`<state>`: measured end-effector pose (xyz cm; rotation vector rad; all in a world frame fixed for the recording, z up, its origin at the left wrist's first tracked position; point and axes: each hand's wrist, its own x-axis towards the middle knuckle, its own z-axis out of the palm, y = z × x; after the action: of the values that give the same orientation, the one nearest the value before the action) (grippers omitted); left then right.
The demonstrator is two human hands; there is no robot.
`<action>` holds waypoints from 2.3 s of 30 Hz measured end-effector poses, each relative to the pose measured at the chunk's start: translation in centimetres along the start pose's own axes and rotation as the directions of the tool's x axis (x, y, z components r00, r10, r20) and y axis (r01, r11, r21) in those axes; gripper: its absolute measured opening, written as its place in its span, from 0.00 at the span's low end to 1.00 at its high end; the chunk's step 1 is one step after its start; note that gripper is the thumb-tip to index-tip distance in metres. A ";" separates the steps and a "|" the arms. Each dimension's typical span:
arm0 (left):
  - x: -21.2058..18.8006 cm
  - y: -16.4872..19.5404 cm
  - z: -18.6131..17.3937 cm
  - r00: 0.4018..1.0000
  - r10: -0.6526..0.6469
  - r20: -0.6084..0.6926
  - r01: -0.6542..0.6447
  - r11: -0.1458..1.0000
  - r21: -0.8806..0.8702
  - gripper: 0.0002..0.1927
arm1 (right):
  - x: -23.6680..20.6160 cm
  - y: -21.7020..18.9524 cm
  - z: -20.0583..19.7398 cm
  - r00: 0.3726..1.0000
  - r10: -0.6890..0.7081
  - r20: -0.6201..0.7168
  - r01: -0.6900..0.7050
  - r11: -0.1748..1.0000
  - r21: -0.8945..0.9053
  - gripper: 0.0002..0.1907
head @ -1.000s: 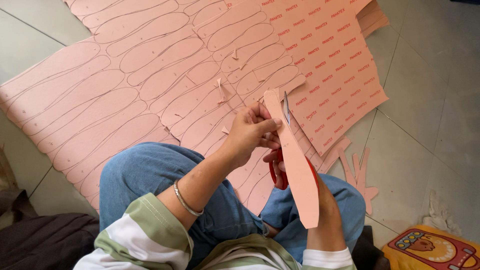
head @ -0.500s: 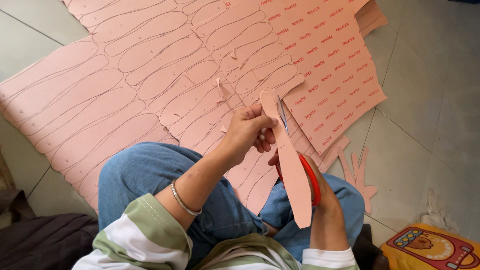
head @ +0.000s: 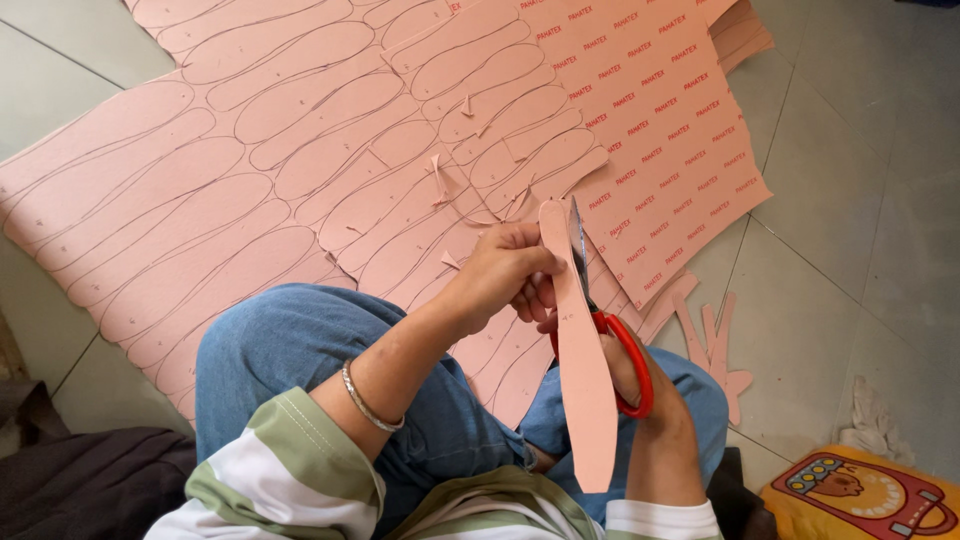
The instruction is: The person sits on the floor cutting pink sheet material printed with shoe component outlines, using red-handled scissors to cut along drawn lines. They cut out elongated insole-shaped pieces one at a time, trimming around the curves, and set finished cut pieces aside with scrap pieces accumulating nearby.
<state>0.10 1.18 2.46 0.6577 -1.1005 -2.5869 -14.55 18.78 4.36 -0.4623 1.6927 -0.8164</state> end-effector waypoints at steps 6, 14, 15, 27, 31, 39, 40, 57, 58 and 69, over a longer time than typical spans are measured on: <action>-0.7 -0.2 0.7 0.988 0.155 0.012 -0.155 0.985 0.071 0.14 | -0.4 0.3 0.4 0.940 -0.337 0.060 0.342 0.933 -0.111 0.16; -0.3 -0.9 0.8 0.993 0.075 0.091 -0.068 0.995 -0.075 0.16 | 0.3 1.1 1.4 0.964 -0.267 -0.010 0.268 0.963 0.037 0.17; -0.3 -1.0 0.8 0.994 0.060 0.095 -0.051 0.994 -0.096 0.16 | 0.7 1.1 1.4 0.963 -0.267 -0.019 0.268 0.962 0.056 0.17; -0.3 -1.3 0.9 0.996 0.058 0.073 -0.053 0.996 -0.066 0.15 | 1.9 1.2 1.6 0.959 -0.283 -0.022 0.284 0.953 0.103 0.17; -0.3 -1.4 0.9 0.995 0.083 0.054 -0.082 0.996 -0.030 0.16 | 2.2 1.1 1.7 0.953 -0.304 -0.004 0.303 0.948 0.099 0.17; -0.7 -0.9 1.1 0.998 0.055 0.019 -0.056 0.998 0.029 0.15 | 1.5 0.9 1.7 0.946 -0.322 0.033 0.322 0.947 0.020 0.18; -0.8 -0.7 1.0 0.998 0.059 0.017 -0.059 0.998 0.038 0.16 | 1.3 1.0 1.7 0.947 -0.318 0.042 0.319 0.948 0.005 0.18; -0.9 -1.1 1.2 0.935 0.339 -0.099 -0.328 0.938 0.114 0.21 | 0.1 1.6 2.6 0.938 -0.344 0.047 0.346 0.938 -0.031 0.20; -0.9 -1.2 1.2 0.935 0.338 -0.106 -0.325 0.938 0.117 0.21 | 0.1 1.6 2.7 0.939 -0.342 0.039 0.343 0.939 -0.021 0.20; -1.0 -1.5 1.7 0.921 0.362 -0.142 -0.342 0.928 0.150 0.20 | 0.8 2.3 3.4 0.966 -0.214 -0.145 0.232 0.965 0.122 0.16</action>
<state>0.09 3.65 2.68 0.6237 -1.2051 -2.1333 -11.28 18.86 1.77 -0.5196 1.7101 -1.1431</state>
